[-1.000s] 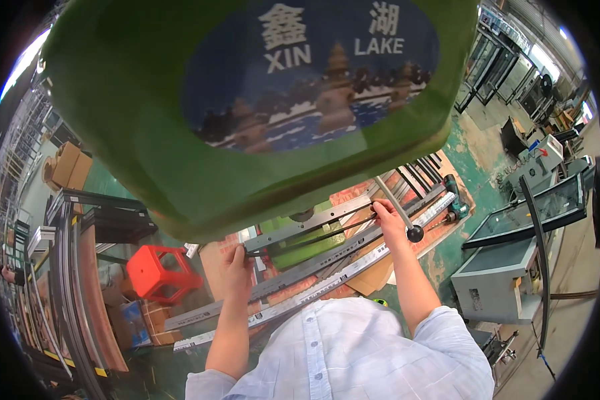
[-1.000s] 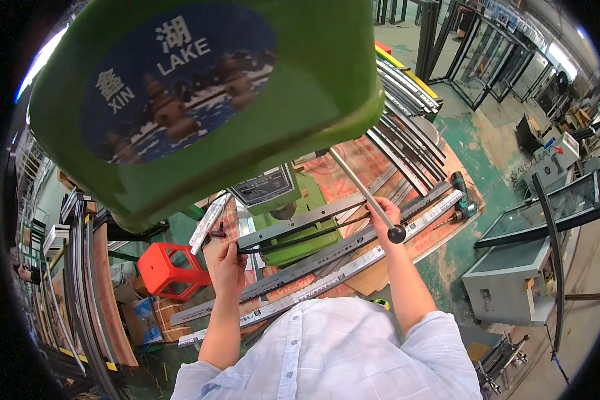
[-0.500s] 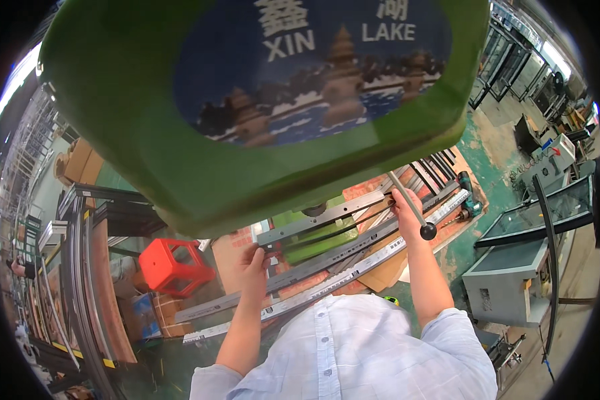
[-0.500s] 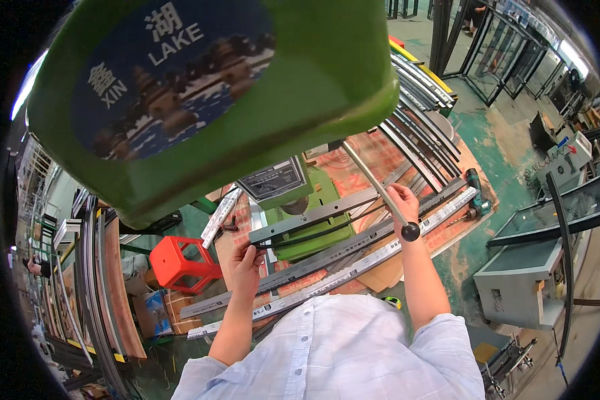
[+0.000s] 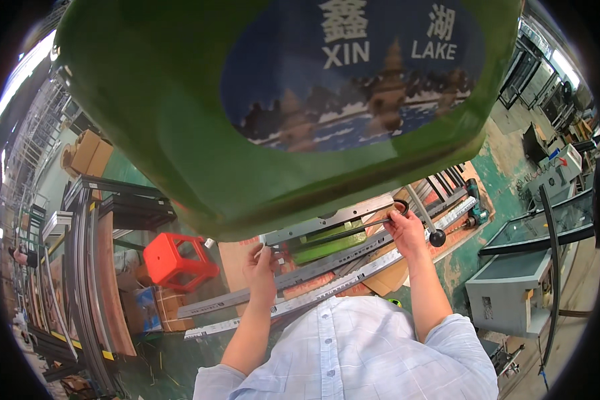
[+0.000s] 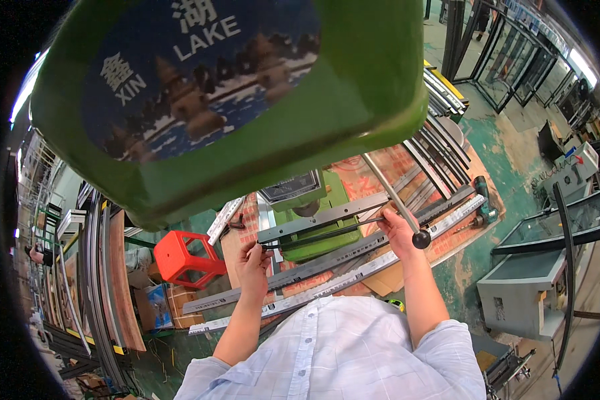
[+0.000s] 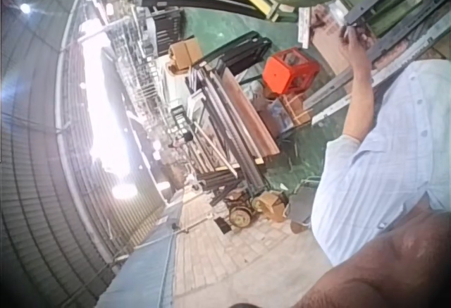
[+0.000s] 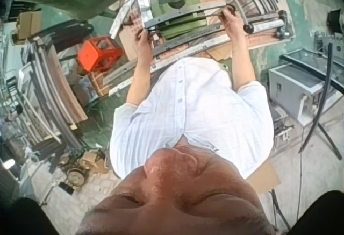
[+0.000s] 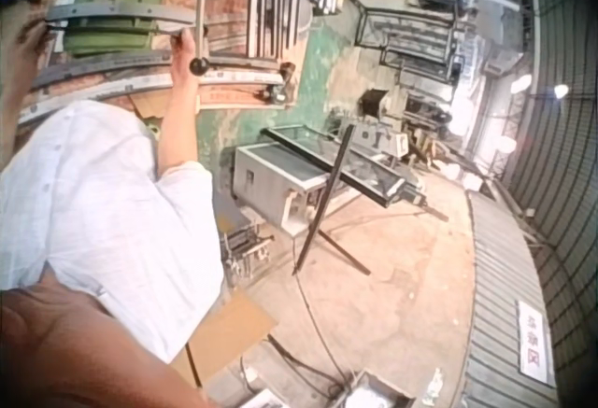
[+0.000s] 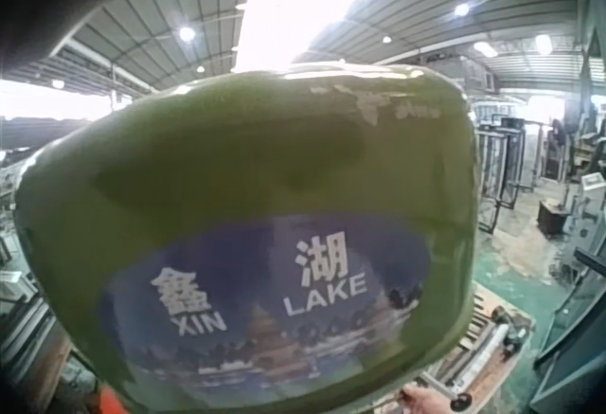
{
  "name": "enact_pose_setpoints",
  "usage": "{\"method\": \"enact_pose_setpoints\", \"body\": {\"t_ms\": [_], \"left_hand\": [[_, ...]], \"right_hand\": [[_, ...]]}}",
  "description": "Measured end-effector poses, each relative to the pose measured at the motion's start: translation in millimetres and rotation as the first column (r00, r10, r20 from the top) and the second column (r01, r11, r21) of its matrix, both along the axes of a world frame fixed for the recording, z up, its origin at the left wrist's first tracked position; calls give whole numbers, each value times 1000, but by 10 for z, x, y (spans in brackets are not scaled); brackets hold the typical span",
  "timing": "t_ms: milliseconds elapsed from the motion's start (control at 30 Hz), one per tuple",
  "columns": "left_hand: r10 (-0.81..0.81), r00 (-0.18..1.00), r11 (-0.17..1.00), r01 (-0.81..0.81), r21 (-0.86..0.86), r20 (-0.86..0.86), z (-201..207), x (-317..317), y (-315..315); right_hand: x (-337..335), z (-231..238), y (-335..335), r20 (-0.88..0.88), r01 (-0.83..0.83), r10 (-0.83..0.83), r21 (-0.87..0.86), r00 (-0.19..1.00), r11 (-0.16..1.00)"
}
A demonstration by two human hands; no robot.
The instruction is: Drilling holes into aluminum or metal profiles using a bench drill press in a factory setting.
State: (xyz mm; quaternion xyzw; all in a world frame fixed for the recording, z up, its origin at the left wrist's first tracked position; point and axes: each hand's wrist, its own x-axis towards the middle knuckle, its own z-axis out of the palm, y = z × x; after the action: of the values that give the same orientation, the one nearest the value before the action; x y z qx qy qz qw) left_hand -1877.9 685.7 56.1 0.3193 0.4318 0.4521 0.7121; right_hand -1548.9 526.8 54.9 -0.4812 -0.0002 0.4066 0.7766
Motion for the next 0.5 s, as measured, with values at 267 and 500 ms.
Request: {"method": "enact_pose_setpoints", "body": {"t_ms": [267, 500], "left_hand": [[-39, 986, 996, 52, 76, -160, -102, -129, 208], [-166, 912, 827, 336, 451, -374, 115, -91, 426]], "right_hand": [[-94, -254, -14, 37, -60, 58, 49, 998, 997], [-55, -530, 44, -5, -40, 41, 76, 999, 996]]}}
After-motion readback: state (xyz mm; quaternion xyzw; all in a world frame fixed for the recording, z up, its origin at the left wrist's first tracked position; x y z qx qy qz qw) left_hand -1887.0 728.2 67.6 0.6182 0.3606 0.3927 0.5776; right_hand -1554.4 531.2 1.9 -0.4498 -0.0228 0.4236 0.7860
